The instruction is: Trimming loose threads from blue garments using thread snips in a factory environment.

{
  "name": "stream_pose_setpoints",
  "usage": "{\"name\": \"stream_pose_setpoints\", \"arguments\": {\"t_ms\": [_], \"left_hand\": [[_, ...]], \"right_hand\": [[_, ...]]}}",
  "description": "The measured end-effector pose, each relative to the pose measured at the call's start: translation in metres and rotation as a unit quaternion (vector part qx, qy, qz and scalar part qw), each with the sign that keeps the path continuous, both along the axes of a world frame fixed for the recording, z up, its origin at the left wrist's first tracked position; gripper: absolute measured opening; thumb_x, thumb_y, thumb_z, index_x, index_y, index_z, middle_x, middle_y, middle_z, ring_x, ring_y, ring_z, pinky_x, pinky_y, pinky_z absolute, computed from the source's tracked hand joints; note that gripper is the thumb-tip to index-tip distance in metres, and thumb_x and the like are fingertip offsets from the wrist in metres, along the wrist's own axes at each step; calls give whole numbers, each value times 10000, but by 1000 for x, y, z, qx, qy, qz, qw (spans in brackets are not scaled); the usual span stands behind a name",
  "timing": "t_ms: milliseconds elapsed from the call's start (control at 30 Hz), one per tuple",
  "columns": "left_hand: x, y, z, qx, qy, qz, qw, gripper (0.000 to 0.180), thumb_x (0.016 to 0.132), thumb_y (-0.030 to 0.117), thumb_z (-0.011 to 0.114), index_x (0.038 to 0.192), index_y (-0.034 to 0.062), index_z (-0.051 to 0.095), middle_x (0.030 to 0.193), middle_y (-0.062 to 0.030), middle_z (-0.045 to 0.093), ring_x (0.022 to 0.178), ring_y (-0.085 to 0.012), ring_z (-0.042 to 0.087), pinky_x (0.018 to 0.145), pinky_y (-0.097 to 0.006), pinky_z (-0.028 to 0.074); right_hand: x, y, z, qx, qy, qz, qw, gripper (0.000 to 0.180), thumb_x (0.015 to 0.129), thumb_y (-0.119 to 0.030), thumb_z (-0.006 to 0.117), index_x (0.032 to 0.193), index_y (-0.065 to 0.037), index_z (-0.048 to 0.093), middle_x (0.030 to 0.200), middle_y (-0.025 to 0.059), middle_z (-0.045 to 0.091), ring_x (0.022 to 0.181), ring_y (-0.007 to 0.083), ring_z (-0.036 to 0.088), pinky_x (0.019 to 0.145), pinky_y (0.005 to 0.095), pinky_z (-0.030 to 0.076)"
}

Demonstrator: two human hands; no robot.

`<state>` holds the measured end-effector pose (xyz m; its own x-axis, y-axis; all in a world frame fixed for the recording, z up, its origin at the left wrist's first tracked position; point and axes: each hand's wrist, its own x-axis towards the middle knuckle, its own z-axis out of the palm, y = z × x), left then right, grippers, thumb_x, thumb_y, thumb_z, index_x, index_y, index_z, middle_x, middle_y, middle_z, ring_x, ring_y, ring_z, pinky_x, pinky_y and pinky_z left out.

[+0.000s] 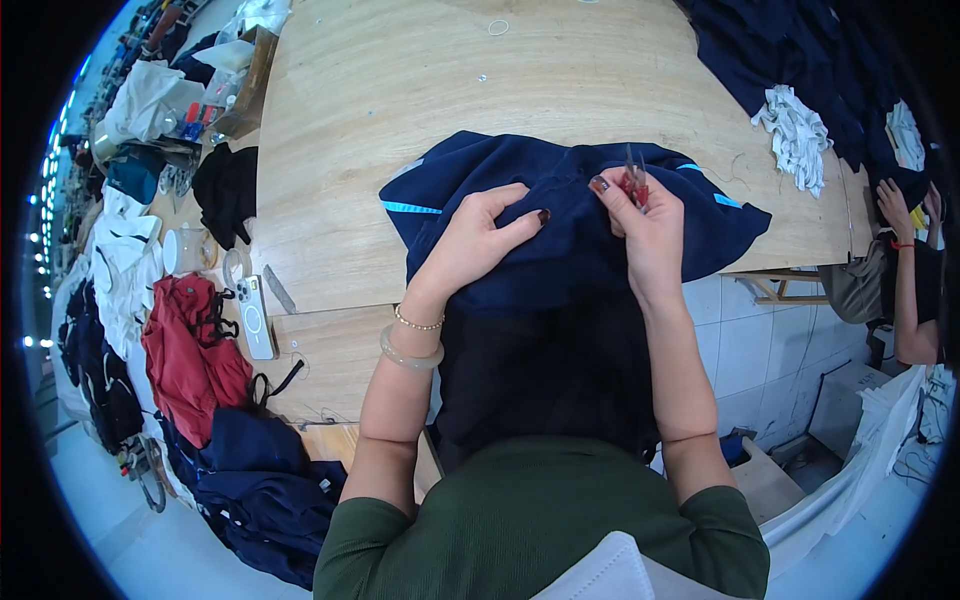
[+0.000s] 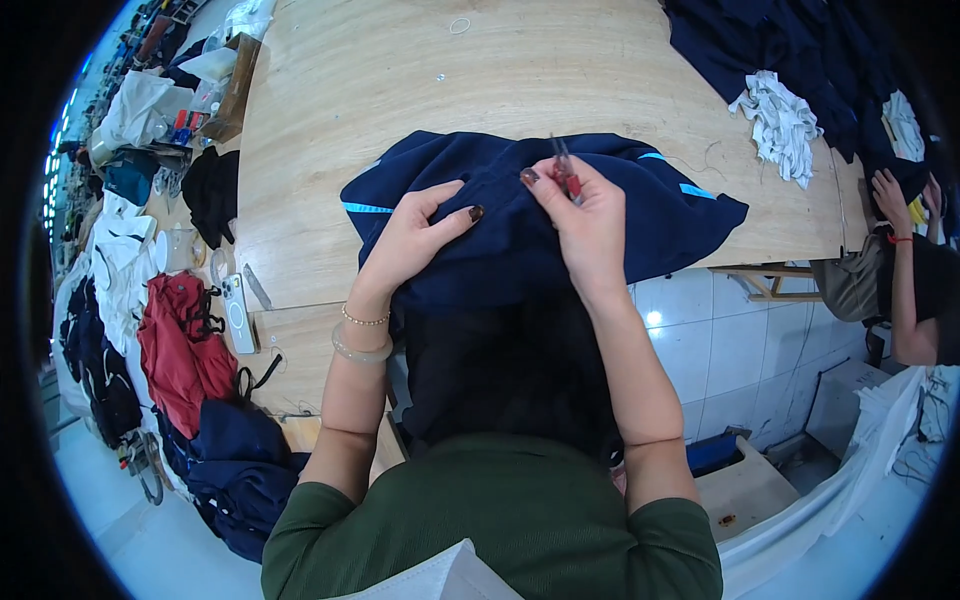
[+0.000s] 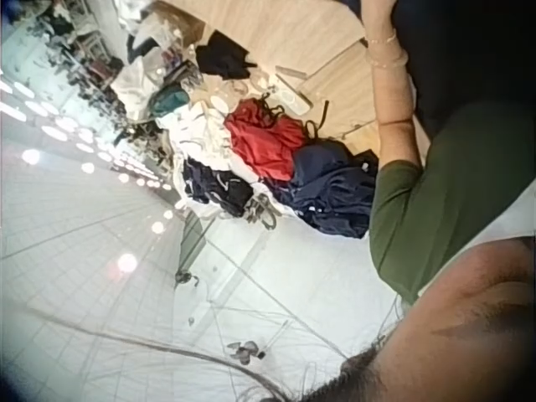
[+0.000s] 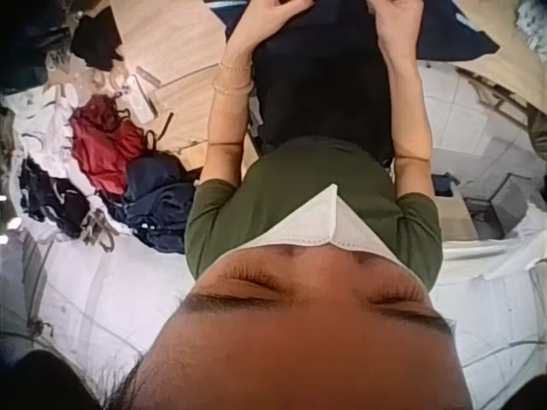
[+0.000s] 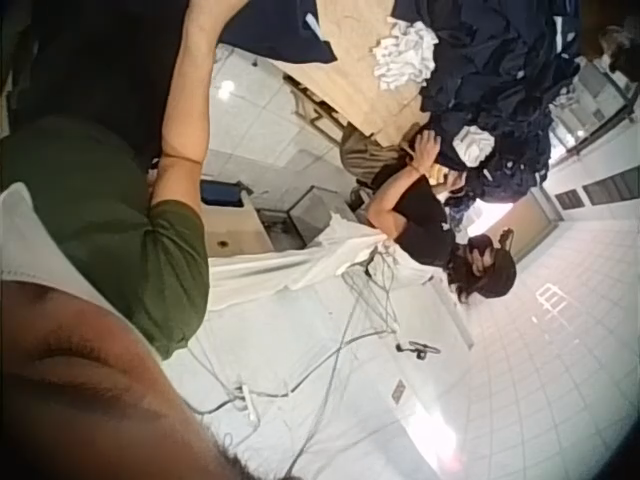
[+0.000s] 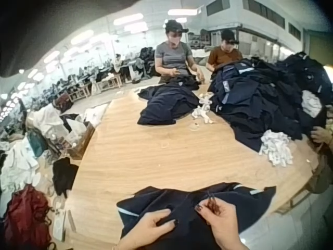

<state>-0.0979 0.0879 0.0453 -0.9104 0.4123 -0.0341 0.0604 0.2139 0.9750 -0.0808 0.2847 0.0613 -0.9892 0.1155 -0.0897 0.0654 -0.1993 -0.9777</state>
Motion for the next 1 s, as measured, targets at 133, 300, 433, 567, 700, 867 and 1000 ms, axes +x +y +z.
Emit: {"name": "stream_pose_setpoints", "arguments": {"t_ms": [133, 300, 433, 567, 700, 867, 1000], "left_hand": [[4, 0, 5, 43, -65, 8, 997, 230, 893, 151, 626, 884, -76, 590, 735, -34, 556, 712, -70, 454, 650, -249, 419], [6, 3, 4, 96, -82, 19, 992, 251, 926, 174, 623, 961, -75, 624, 804, -32, 607, 748, -73, 485, 697, -235, 436], [4, 1, -3, 83, -61, 9, 995, 251, 935, 175, 616, 947, -75, 611, 784, -21, 578, 744, -73, 468, 679, -240, 423], [3, 3, 2, 71, -53, -6, 996, 261, 953, 180, 595, 907, -76, 571, 740, -4, 506, 716, -65, 418, 634, -244, 386], [2, 2, 0, 91, -65, 5, 994, 268, 968, 185, 577, 874, -64, 545, 715, 13, 471, 696, -52, 385, 617, -230, 356], [1, 0, 3, 109, -94, 9, 990, 270, 966, 181, 579, 848, -58, 533, 683, 16, 441, 677, -47, 374, 601, -233, 349], [-2, 0, 7, 36, -18, -2, 999, 285, 961, 177, 580, 837, -75, 530, 657, -13, 436, 645, -63, 358, 592, -241, 350]], "right_hand": [[-2, 13, -1, 93, -5, 49, 994, 69, 901, -44, 644, 901, 21, 665, 784, -25, 621, 738, 28, 534, 696, 167, 422], [5, 15, -6, 179, 77, 52, 979, 119, 869, -1, 645, 985, 1, 669, 814, 3, 653, 733, 46, 568, 673, 176, 446], [13, 6, 16, 282, 170, 79, 941, 265, 800, 72, 667, 1049, -17, 667, 924, 77, 710, 846, 128, 699, 711, 235, 535], [9, 5, 2, 343, 222, 109, 906, 367, 730, 80, 709, 1076, -39, 677, 973, 117, 717, 851, 212, 722, 710, 260, 560], [9, 8, -3, 378, 220, 91, 895, 291, 740, 34, 716, 1018, -52, 698, 899, 112, 721, 775, 230, 713, 648, 266, 549], [11, 12, -1, 346, 156, 97, 920, 165, 785, 19, 700, 941, -32, 683, 764, 74, 683, 665, 122, 644, 601, 221, 479], [10, 20, 17, 170, -3, 139, 976, 48, 856, -42, 675, 877, -1, 662, 718, -20, 614, 674, 23, 511, 634, 166, 396]]}}
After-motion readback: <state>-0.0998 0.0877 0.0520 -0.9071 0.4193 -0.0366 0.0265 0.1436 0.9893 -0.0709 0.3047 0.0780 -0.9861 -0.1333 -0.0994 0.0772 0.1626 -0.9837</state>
